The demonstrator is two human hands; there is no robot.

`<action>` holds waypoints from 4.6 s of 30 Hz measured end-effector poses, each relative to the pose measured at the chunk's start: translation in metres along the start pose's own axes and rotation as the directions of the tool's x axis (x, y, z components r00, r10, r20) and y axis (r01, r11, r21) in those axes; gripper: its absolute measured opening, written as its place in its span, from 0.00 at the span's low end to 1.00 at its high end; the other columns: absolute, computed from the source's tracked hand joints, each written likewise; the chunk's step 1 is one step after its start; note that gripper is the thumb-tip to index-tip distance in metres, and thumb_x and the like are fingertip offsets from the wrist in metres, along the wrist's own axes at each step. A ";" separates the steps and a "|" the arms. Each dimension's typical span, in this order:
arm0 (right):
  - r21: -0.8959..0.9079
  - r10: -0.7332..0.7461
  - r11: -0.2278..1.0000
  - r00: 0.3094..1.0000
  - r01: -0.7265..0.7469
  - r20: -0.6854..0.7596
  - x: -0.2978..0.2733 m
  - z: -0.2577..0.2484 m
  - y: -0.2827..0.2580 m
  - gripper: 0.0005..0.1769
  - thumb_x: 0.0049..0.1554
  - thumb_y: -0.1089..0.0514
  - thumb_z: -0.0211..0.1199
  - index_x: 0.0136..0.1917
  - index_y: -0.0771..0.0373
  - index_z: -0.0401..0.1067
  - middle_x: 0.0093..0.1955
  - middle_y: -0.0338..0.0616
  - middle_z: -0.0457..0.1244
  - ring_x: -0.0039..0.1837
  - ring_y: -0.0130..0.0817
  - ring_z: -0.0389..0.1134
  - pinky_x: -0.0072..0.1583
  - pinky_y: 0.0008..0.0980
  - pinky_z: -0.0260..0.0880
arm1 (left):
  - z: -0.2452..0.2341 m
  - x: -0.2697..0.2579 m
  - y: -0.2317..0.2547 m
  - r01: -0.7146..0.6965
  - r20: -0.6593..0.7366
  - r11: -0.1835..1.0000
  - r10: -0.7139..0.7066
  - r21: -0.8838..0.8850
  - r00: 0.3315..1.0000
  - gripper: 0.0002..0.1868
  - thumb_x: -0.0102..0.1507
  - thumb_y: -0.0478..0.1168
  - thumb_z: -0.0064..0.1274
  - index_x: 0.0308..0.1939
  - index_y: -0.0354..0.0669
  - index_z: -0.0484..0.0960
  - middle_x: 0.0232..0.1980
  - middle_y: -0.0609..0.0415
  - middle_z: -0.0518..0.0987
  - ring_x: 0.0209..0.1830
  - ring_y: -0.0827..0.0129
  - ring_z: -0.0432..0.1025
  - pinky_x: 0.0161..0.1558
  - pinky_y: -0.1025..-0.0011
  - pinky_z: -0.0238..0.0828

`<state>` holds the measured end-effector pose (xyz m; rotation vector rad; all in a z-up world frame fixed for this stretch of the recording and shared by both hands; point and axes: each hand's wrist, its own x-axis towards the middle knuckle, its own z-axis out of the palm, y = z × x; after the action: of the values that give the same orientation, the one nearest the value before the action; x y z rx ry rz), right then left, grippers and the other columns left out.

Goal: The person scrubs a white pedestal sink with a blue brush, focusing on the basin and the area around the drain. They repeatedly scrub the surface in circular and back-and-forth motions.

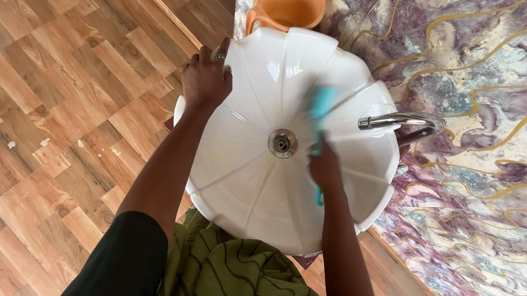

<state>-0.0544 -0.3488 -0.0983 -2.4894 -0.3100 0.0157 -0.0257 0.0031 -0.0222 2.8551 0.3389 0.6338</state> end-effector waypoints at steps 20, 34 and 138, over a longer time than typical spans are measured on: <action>0.194 -0.188 0.968 0.971 0.157 0.148 -0.022 -0.027 -0.083 0.41 0.50 0.69 0.61 0.76 0.55 0.58 0.62 0.54 0.64 0.61 0.56 0.67 0.57 0.49 0.70 | 0.014 0.003 -0.005 0.058 0.018 0.998 -0.058 -0.020 0.998 0.32 0.65 0.45 0.54 0.71 0.38 0.70 0.52 0.50 0.77 0.47 0.57 0.75 0.41 0.60 0.77; -0.250 -0.097 0.958 0.978 0.143 0.187 0.058 -0.004 -0.164 0.35 0.57 0.64 0.58 0.78 0.51 0.61 0.53 0.51 0.66 0.51 0.54 0.70 0.52 0.53 0.71 | 0.015 0.004 -0.001 0.078 0.023 0.997 -0.078 -0.007 0.997 0.30 0.64 0.48 0.57 0.68 0.41 0.72 0.55 0.51 0.76 0.48 0.56 0.76 0.43 0.58 0.77; -0.048 0.118 0.993 0.952 -0.109 0.282 -0.077 -0.044 -0.065 0.41 0.53 0.59 0.66 0.78 0.45 0.59 0.60 0.53 0.68 0.59 0.56 0.69 0.59 0.50 0.69 | 0.016 0.018 -0.012 0.257 0.068 0.935 -0.248 -0.243 0.966 0.14 0.70 0.49 0.52 0.44 0.43 0.85 0.35 0.48 0.84 0.34 0.55 0.81 0.35 0.58 0.77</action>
<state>-0.1392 -0.3417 -0.0292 -2.5330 -0.2859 0.4225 -0.0055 0.0172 -0.0325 2.5231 0.5663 0.5318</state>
